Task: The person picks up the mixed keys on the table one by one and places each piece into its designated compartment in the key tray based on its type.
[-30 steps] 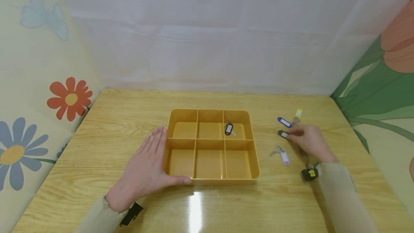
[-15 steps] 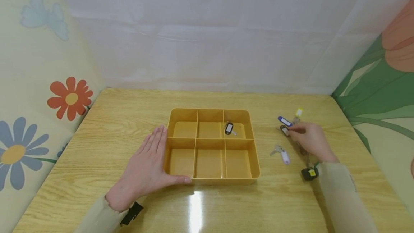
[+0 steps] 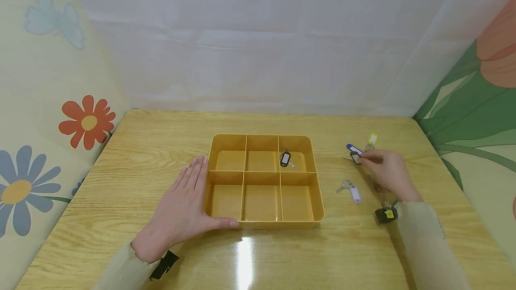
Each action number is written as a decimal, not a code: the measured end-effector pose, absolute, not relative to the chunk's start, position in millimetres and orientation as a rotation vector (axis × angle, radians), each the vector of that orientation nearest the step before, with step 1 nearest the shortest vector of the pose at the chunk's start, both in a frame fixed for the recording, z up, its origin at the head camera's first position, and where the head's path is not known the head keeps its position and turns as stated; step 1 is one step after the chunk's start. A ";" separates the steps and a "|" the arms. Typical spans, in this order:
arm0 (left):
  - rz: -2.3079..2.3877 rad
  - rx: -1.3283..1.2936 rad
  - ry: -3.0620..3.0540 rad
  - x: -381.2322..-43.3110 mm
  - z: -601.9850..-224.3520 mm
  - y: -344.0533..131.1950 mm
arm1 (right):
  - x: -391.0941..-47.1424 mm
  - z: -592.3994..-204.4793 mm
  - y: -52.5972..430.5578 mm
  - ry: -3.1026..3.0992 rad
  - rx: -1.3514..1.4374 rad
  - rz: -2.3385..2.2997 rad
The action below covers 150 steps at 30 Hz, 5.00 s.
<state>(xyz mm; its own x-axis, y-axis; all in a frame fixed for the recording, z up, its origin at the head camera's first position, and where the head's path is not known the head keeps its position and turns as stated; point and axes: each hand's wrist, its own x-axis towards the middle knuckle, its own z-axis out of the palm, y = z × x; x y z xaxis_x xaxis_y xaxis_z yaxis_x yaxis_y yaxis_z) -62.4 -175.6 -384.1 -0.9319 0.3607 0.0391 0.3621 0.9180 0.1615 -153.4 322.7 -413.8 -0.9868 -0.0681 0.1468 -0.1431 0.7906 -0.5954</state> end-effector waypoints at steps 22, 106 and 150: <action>-0.258 -0.578 -3.066 -62.3 -384.8 -175.7 | -149.1 -401.7 319.1 -2.817 0.139 0.972; -0.241 -0.568 -3.081 -63.1 -383.9 -174.9 | -138.1 -370.2 278.6 -2.577 0.210 1.153; -0.217 -0.600 -3.081 -64.4 -381.9 -176.1 | -141.8 -359.2 245.3 -2.510 0.200 1.295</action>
<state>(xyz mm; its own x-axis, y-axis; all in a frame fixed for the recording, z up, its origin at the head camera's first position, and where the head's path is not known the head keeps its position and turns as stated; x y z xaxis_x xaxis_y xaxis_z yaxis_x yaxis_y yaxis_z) -64.4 -176.1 -381.9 -0.9273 0.3736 0.0221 0.3730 0.9178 0.1359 -141.8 245.3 -359.2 -0.9424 0.0173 0.3341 -0.2622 0.5819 -0.7698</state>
